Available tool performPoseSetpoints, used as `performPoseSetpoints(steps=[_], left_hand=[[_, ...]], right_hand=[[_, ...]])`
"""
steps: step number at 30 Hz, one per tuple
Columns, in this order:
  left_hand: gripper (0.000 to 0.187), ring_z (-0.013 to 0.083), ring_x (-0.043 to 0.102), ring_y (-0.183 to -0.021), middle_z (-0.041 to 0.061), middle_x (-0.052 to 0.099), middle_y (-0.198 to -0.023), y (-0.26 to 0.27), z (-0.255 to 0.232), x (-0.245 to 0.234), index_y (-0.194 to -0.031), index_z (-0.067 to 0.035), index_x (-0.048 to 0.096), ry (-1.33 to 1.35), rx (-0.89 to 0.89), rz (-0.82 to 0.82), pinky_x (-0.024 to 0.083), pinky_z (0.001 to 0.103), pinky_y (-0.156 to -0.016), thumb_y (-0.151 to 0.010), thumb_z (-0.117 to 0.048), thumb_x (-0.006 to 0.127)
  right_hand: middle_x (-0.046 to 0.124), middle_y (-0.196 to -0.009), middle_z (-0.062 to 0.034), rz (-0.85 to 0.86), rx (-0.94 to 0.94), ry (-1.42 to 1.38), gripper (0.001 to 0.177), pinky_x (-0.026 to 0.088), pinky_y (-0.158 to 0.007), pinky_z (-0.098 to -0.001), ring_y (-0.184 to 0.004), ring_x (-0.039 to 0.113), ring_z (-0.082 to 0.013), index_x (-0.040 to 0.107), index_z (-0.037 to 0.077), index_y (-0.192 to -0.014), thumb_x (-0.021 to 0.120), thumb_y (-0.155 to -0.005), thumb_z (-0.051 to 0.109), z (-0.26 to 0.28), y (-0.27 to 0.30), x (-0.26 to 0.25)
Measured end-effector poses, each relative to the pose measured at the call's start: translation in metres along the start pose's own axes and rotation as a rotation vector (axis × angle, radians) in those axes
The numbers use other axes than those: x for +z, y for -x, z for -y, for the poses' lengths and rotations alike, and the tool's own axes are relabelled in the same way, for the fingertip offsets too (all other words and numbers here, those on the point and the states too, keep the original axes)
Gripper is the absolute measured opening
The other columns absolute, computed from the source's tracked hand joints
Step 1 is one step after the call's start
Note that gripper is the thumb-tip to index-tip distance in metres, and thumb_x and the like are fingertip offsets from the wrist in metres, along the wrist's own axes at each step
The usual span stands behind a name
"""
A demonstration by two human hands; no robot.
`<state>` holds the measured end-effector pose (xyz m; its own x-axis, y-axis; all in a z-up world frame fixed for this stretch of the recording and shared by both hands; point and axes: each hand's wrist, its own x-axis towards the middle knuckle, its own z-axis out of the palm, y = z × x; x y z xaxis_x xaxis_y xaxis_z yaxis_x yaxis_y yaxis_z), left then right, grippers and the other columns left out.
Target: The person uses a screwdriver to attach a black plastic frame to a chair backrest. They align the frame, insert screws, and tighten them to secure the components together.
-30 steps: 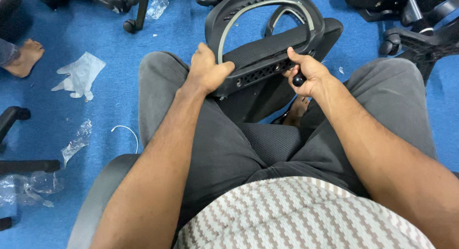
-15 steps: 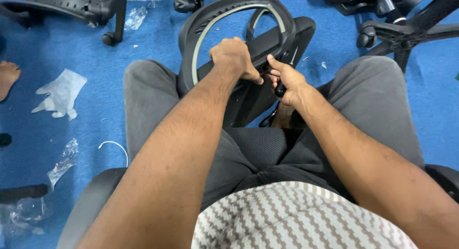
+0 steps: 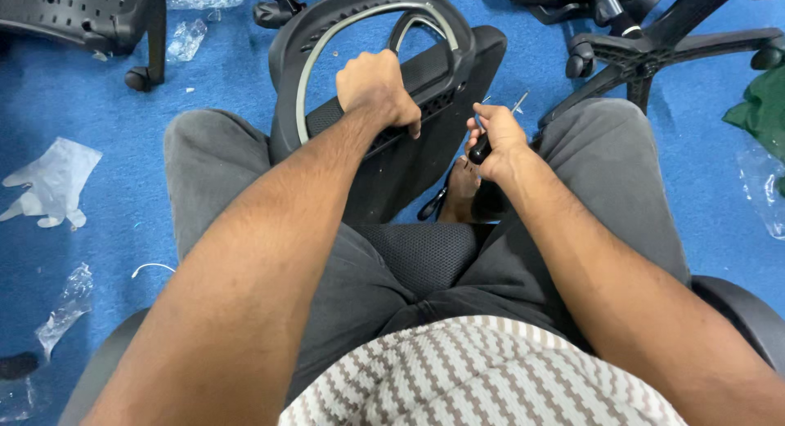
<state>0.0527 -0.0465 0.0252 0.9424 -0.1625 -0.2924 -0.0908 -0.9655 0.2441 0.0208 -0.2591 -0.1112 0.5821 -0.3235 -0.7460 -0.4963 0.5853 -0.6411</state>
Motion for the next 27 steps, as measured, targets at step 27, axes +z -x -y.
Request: performPoseSetpoints(steps=[27], left_hand=[[0.076, 0.0370, 0.072, -0.096, 0.019, 0.074, -0.098, 0.032, 0.013, 0.041, -0.105, -0.003, 0.070, 0.133, 0.277, -0.109, 0.057, 0.047, -0.089, -0.052, -0.050, 0.099]], right_hand=[[0.059, -0.072, 0.0038, 0.153, -0.157, -0.089, 0.046, 0.041, -0.042, -0.0167, -0.047, 0.049, -0.0055, 0.061, 0.018, -0.085, 0.084, -0.075, 0.057, 0.019, 0.055, 0.004]])
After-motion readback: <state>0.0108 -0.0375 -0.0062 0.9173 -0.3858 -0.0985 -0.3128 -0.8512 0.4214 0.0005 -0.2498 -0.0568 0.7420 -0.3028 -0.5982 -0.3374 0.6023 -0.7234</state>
